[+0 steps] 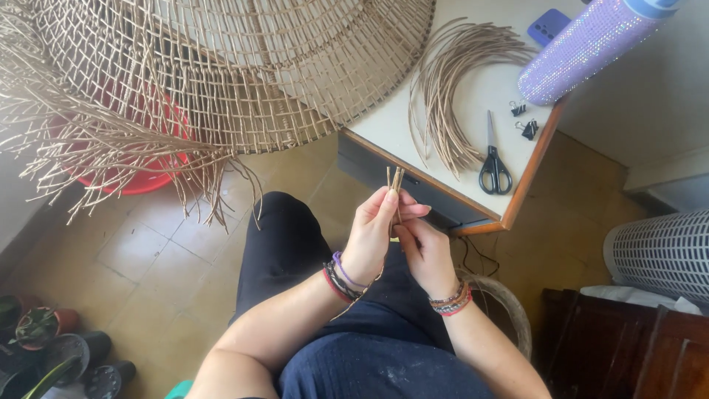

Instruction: Measuring and cutting rattan sticks to length for furniture making using a tape measure and scissors.

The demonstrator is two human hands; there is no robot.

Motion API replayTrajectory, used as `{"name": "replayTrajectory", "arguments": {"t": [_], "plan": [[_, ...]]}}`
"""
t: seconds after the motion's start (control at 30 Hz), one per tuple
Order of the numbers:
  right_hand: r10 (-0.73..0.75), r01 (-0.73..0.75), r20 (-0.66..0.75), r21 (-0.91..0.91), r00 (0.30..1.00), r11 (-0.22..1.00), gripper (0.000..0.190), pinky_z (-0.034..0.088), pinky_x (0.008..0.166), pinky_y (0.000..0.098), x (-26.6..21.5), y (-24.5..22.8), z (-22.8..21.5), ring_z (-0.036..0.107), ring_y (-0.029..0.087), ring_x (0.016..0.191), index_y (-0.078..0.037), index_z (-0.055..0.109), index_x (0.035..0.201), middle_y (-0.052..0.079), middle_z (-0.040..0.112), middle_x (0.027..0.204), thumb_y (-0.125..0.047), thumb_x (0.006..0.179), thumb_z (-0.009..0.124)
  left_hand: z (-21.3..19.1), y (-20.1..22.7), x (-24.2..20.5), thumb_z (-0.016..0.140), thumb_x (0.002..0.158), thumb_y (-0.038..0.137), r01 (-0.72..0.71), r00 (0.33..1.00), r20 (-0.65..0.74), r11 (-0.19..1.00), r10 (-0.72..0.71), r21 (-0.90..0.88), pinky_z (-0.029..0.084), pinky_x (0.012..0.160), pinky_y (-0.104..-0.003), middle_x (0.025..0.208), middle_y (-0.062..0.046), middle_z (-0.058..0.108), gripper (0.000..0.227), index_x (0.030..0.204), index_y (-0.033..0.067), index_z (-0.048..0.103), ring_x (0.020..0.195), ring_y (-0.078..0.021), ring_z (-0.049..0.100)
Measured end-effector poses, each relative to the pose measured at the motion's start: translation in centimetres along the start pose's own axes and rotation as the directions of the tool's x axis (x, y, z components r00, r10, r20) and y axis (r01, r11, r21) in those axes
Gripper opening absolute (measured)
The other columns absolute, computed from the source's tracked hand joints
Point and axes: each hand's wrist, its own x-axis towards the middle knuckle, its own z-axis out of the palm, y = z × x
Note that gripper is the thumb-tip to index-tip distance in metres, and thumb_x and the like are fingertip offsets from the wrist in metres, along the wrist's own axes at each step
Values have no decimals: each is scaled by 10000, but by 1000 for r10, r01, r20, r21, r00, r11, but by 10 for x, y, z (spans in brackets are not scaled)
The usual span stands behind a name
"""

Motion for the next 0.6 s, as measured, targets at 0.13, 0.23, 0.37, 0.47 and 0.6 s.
{"name": "replayTrajectory", "arguments": {"t": [0.13,0.23,0.37,0.47,0.6], "plan": [[127,-137,91,119,988,983,293,575,646,390,-3,6,7,686,225,627,-83,716,844,79,679,619,-229,1048,566,1,-1,10,399,1128,231,-18,999,-35,999,17,-40,610,574,-293,764,-206,744,320,937,53,584,889,-316,772],[395,-518,383,304,835,799,328,614,704,452,-6,-3,15,607,203,722,13,690,1023,139,626,744,-267,1057,524,5,10,24,402,1120,224,-99,987,-132,994,91,-51,363,320,-146,567,-9,510,294,889,107,542,464,-73,534],[404,-567,402,500,822,655,311,529,435,206,-5,-14,15,524,41,497,-75,589,888,-36,449,604,-204,1101,403,4,54,46,348,1119,290,-301,936,-217,950,279,-80,260,346,-130,565,61,361,325,883,147,519,418,-17,309],[328,-481,392,402,859,779,252,489,406,201,-14,17,3,502,55,477,-14,595,971,-1,466,588,-179,1084,442,-27,83,69,309,1118,323,-413,887,-265,906,377,-93,256,335,-140,561,96,363,338,898,174,518,399,-26,290],[299,-413,500,133,813,901,306,541,418,261,-33,66,-26,586,147,490,15,687,1010,77,579,577,-191,1059,467,-80,101,84,322,1107,370,-548,802,-347,830,486,-107,291,353,-144,596,132,372,300,947,206,517,421,-22,305]]}}
